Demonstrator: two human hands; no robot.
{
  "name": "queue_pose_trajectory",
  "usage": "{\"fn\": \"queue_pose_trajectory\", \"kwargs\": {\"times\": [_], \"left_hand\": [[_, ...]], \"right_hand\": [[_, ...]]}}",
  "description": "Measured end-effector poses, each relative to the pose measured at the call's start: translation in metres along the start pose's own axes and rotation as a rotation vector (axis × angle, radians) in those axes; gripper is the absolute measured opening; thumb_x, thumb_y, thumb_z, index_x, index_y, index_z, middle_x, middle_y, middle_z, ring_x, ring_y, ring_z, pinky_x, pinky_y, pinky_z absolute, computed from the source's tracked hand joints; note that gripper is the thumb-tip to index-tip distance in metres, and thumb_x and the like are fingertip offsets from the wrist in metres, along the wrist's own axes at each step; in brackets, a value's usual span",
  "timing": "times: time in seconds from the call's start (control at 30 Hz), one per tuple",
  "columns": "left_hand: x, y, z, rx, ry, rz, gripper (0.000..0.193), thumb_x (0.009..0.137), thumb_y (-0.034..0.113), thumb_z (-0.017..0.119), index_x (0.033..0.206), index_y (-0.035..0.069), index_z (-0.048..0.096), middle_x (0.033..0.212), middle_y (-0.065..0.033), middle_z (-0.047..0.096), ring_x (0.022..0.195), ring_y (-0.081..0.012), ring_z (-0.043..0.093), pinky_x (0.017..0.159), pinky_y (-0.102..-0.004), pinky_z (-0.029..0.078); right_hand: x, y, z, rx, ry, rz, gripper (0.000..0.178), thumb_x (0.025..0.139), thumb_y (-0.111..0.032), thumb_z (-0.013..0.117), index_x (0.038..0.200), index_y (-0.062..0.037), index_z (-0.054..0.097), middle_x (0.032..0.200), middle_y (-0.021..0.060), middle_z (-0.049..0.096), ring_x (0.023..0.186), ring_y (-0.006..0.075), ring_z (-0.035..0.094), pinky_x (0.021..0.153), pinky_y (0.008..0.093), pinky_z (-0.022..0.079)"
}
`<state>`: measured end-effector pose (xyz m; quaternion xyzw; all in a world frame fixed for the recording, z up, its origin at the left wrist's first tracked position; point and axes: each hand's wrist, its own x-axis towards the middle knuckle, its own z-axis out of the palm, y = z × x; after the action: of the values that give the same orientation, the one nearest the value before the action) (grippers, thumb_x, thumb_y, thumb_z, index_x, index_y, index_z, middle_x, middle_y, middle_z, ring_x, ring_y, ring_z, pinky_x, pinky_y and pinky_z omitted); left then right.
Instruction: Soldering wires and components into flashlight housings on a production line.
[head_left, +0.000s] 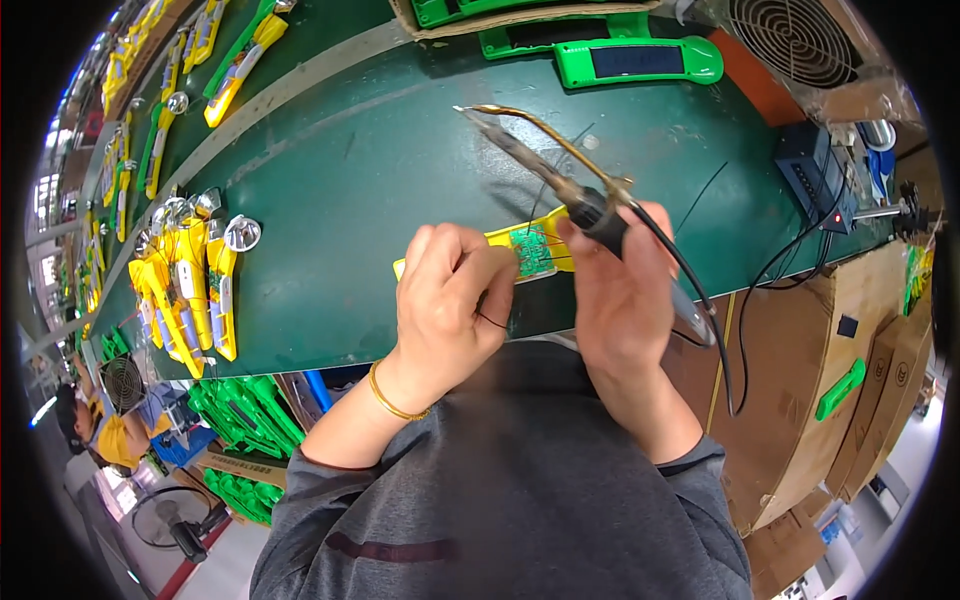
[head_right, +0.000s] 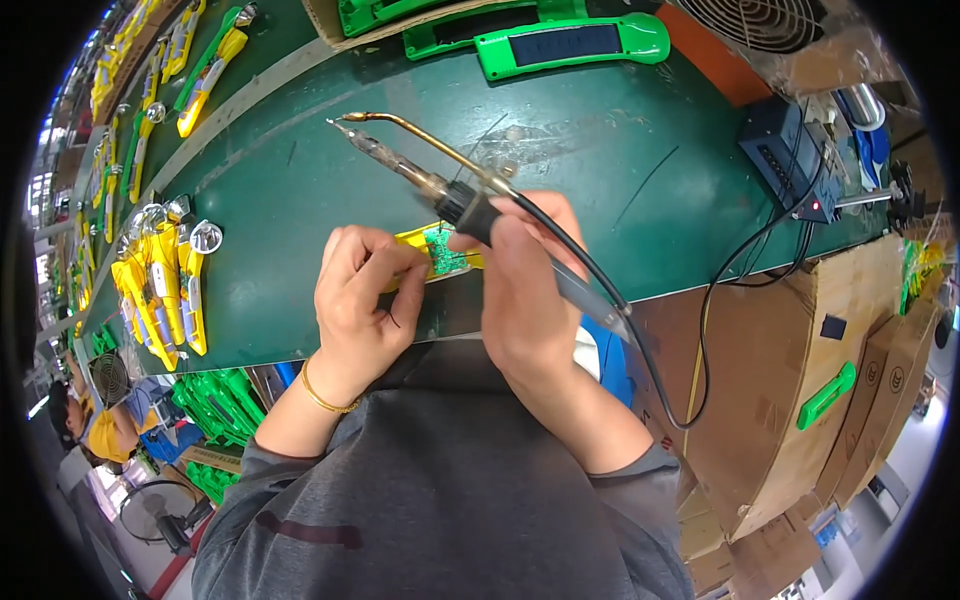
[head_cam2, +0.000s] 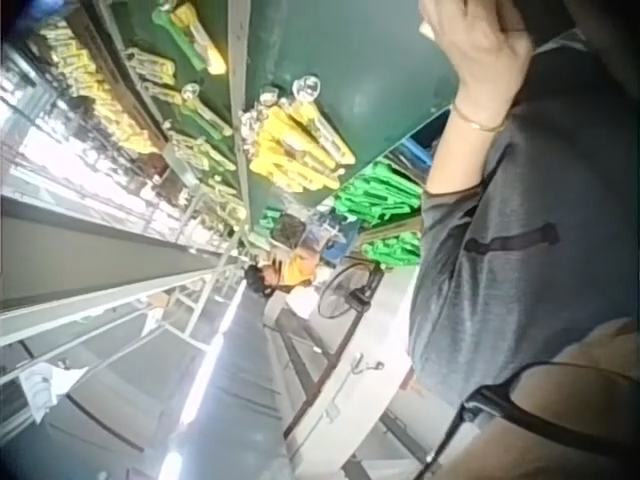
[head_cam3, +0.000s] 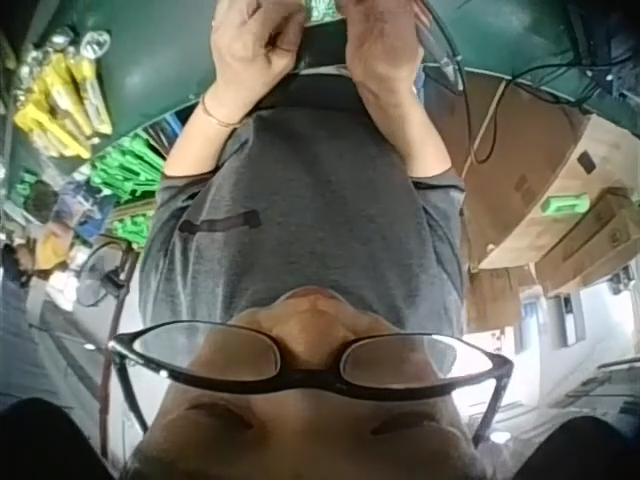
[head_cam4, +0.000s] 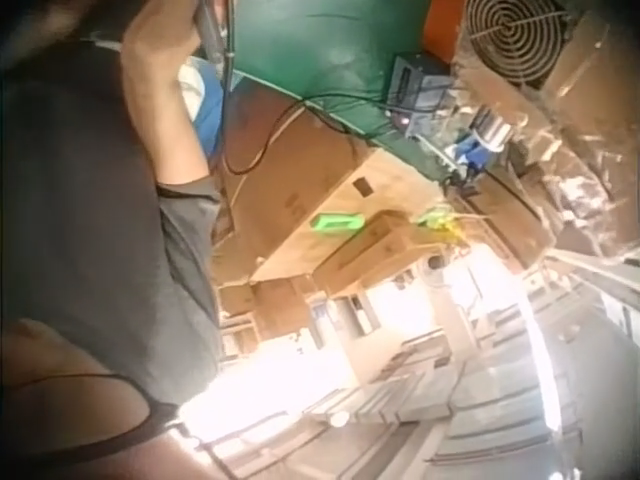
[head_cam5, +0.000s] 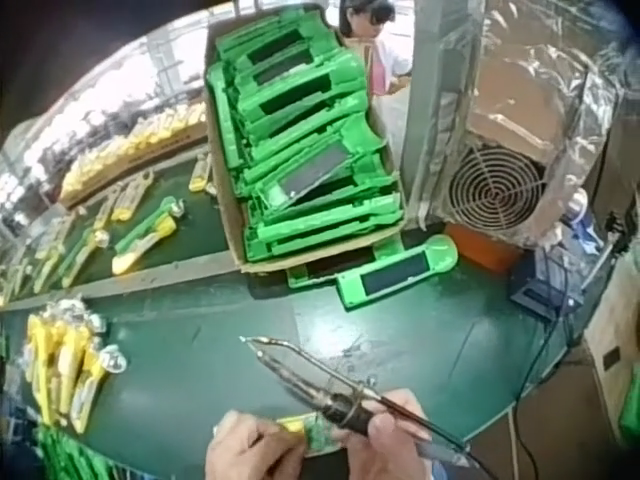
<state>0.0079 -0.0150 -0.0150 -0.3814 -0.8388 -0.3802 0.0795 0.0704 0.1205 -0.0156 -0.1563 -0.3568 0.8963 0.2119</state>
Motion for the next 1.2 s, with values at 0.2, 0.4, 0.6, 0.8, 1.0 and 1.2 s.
{"fn": "queue_pose_trajectory", "kwargs": {"times": [0.2,0.4,0.6,0.8,1.0,1.2], "left_hand": [[0.002,0.004,-0.004,-0.003,-0.04,-0.04,0.015,0.062,-0.004,0.07,0.072,0.003,0.063,0.071,-0.0076,0.053,0.065,-0.0227,0.051,0.058,-0.0311,0.041],[0.007,0.006,-0.004,0.003,-0.072,-0.059,0.014,0.06,-0.003,0.069,0.07,0.004,0.062,0.069,-0.0069,0.052,0.064,-0.0221,0.051,0.056,-0.0317,0.042],[0.01,0.006,-0.003,-0.001,-0.066,-0.075,0.013,0.058,-0.003,0.068,0.066,0.005,0.06,0.067,-0.0065,0.051,0.062,-0.0226,0.051,0.055,-0.0327,0.042],[0.01,0.006,-0.002,-0.003,-0.068,-0.08,0.013,0.057,-0.003,0.068,0.064,0.004,0.059,0.067,-0.0067,0.051,0.062,-0.0233,0.051,0.055,-0.0332,0.042],[0.009,0.004,0.001,-0.002,-0.053,-0.057,0.014,0.057,-0.002,0.069,0.063,0.004,0.058,0.066,-0.007,0.05,0.062,-0.0239,0.05,0.056,-0.0341,0.041],[0.009,0.005,-0.001,0.042,-0.084,-0.065,0.013,0.06,-0.002,0.069,0.065,0.004,0.058,0.068,-0.0074,0.053,0.065,-0.0225,0.053,0.057,-0.0316,0.043]], "right_hand": [[-0.028,-0.045,-0.027,-0.381,0.057,-0.158,0.032,0.083,-0.031,0.061,0.094,-0.0036,0.048,0.084,0.0086,0.056,0.067,0.0123,0.052,0.059,0.0246,0.043],[-0.052,-0.053,-0.058,-0.826,-0.001,-0.2,0.034,0.081,-0.031,0.064,0.087,-0.0018,0.048,0.076,0.0076,0.055,0.062,0.0094,0.047,0.057,0.0227,0.037],[-0.053,-0.047,-0.065,-0.854,-0.04,-0.214,0.021,0.07,-0.006,0.07,0.083,-0.002,0.055,0.075,0.005,0.058,0.065,0.0095,0.053,0.06,0.0223,0.043],[-0.048,-0.048,-0.056,-0.965,-0.119,-0.212,0.018,0.071,-0.011,0.066,0.081,-0.0016,0.054,0.074,0.0047,0.056,0.065,0.0092,0.048,0.059,0.0223,0.038],[-0.043,-0.05,-0.056,-1.025,-0.133,-0.213,0.017,0.068,-0.009,0.065,0.078,-0.0024,0.054,0.071,0.0048,0.056,0.062,0.0099,0.049,0.058,0.0227,0.039],[-0.032,-0.063,-0.054,-1.069,-0.17,-0.133,0.022,0.064,-0.008,0.072,0.077,-0.0042,0.055,0.068,0.0048,0.058,0.058,0.0127,0.056,0.056,0.024,0.043]]}}
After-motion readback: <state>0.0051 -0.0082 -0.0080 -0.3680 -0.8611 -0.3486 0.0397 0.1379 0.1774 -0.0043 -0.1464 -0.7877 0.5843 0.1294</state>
